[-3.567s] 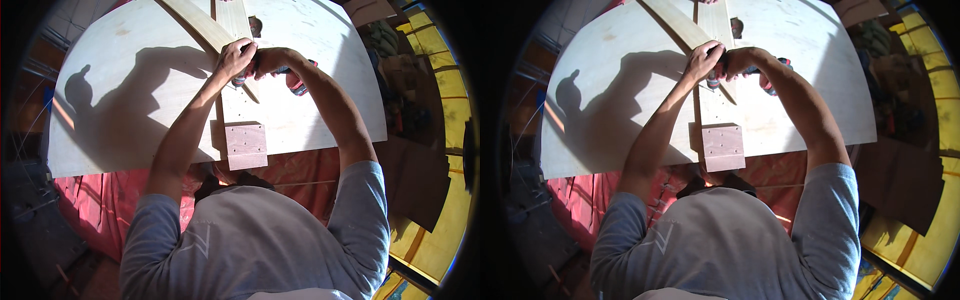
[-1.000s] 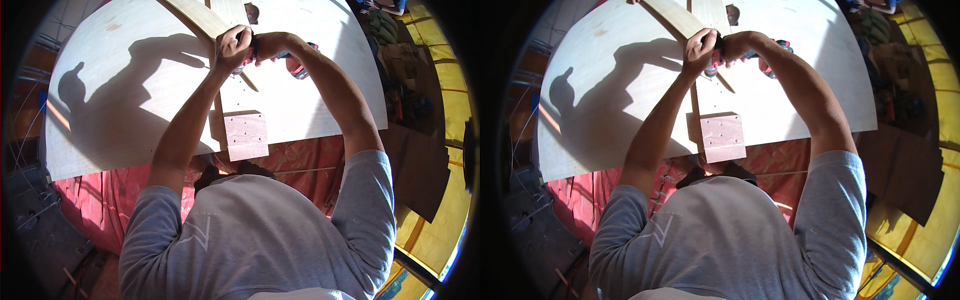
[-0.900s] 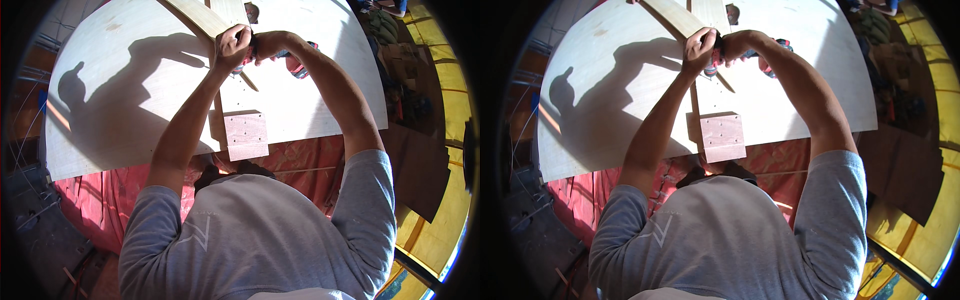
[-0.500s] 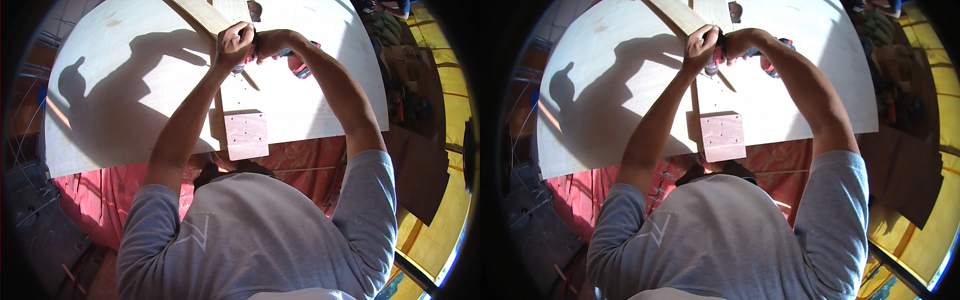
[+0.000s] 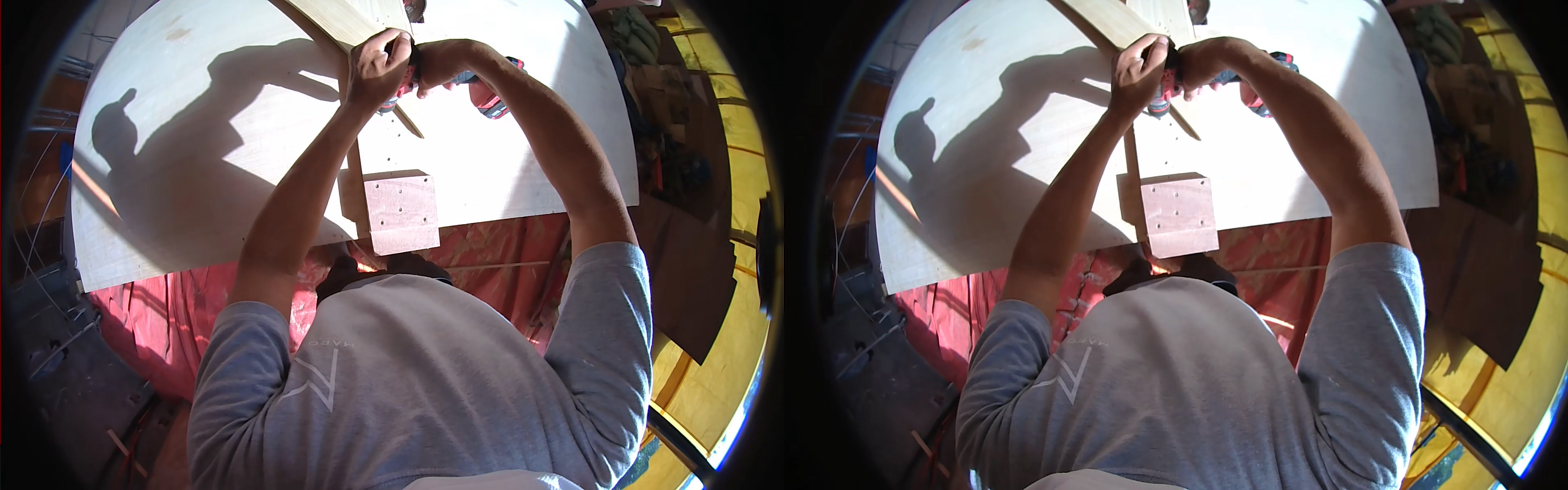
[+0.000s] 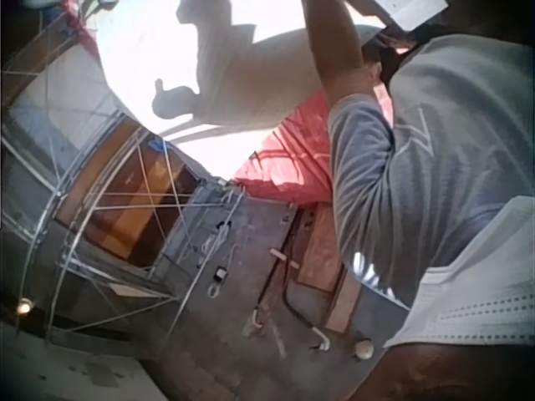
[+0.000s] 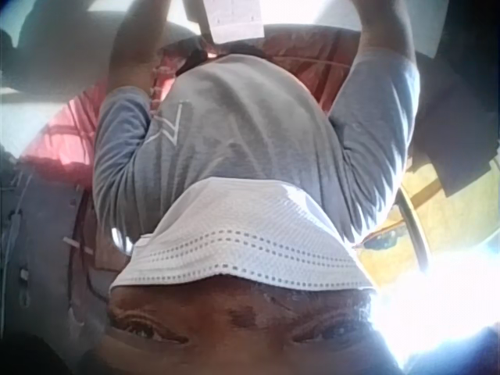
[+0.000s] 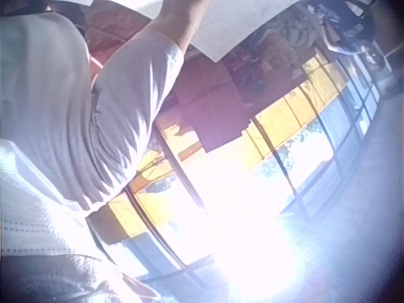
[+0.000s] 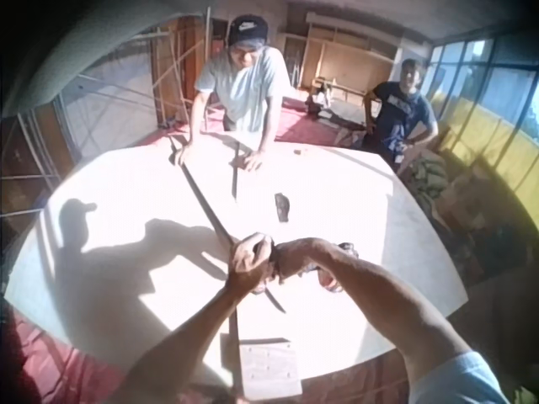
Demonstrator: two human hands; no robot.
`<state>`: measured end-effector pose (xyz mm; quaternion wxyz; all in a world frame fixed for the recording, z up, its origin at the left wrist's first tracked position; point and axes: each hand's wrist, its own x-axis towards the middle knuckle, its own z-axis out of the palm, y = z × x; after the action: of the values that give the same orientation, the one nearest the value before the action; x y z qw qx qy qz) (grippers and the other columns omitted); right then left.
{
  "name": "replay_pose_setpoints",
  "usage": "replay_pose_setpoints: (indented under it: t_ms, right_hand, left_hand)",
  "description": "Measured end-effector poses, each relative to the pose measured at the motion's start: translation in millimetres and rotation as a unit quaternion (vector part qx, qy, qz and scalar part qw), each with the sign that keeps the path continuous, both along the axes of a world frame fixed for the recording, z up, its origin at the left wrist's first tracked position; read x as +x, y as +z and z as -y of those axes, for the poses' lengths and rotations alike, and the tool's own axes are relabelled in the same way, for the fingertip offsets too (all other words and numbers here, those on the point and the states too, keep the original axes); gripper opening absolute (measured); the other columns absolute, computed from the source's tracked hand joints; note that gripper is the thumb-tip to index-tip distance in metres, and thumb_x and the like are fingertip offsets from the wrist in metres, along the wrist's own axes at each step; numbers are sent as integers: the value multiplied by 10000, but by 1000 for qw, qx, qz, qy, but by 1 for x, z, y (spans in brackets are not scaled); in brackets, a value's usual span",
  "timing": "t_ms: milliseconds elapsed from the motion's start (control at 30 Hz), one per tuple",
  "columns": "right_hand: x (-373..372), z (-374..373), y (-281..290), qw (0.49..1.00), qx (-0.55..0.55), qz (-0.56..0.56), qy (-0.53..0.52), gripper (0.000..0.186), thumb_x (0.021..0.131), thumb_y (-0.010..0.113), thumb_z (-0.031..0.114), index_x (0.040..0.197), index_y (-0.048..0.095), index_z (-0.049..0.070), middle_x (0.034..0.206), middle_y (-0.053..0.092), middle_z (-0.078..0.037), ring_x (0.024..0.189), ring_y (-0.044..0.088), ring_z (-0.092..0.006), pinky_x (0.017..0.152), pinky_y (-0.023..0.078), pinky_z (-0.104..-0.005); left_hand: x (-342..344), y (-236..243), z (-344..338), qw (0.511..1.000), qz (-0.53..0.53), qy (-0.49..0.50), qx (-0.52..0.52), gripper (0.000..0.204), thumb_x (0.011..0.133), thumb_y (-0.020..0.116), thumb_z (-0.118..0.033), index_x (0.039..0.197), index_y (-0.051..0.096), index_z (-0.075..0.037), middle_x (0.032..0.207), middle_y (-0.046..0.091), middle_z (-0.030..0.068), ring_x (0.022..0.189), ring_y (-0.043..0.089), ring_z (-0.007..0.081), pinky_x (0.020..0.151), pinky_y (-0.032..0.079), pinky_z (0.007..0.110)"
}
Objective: The person fastens wooden boards to a plywood table using a power drill, connects a power plug into an extension socket, and then positions and holds a wooden board on the table by hand.
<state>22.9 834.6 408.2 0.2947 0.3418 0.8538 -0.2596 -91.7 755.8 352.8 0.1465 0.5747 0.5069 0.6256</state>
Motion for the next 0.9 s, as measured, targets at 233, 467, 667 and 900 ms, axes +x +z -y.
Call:
replay_pose_setpoints:
  t_ms: [233, 467, 667, 900]
  right_hand:
    - [-1, -1, -4, 1000, 8, 1, 10, 293, 779, 721, 180, 1029, 653, 45, 783, 658, -65, 636, 617, -151, 537, 511, -279]
    - [-2, 2, -9, 999, 24, 12, 18, 348, 777, 729, 160, 1085, 620, 39, 803, 671, -103, 622, 639, -189, 558, 529, -311]
    - [-1, -1, -1, 994, 30, 29, 106, 312, 844, 648, 189, 1098, 645, 7, 948, 676, -106, 810, 647, -208, 680, 546, -314]
    - [-5, -12, -16, 990, -11, -22, 142, 320, 820, 673, 164, 1116, 648, 45, 1015, 676, -116, 902, 644, -229, 757, 531, -339]
  left_hand:
    - [-2, -1, 7, 997, -5, -25, -79, 288, 920, 533, -250, 948, 639, 17, 777, 657, 156, 715, 624, 255, 712, 481, 333]
    - [7, -7, 10, 997, 26, 0, -78, 234, 901, 537, -213, 891, 628, 2, 688, 619, 122, 625, 582, 200, 644, 475, 314]
    - [5, -8, 3, 999, -36, -5, -18, 231, 931, 434, -154, 837, 567, 10, 671, 548, 113, 589, 547, 211, 551, 450, 335]
    - [2, -14, 5, 999, -35, -13, 3, 222, 932, 439, -128, 808, 551, 18, 666, 534, 120, 581, 525, 205, 550, 422, 335]
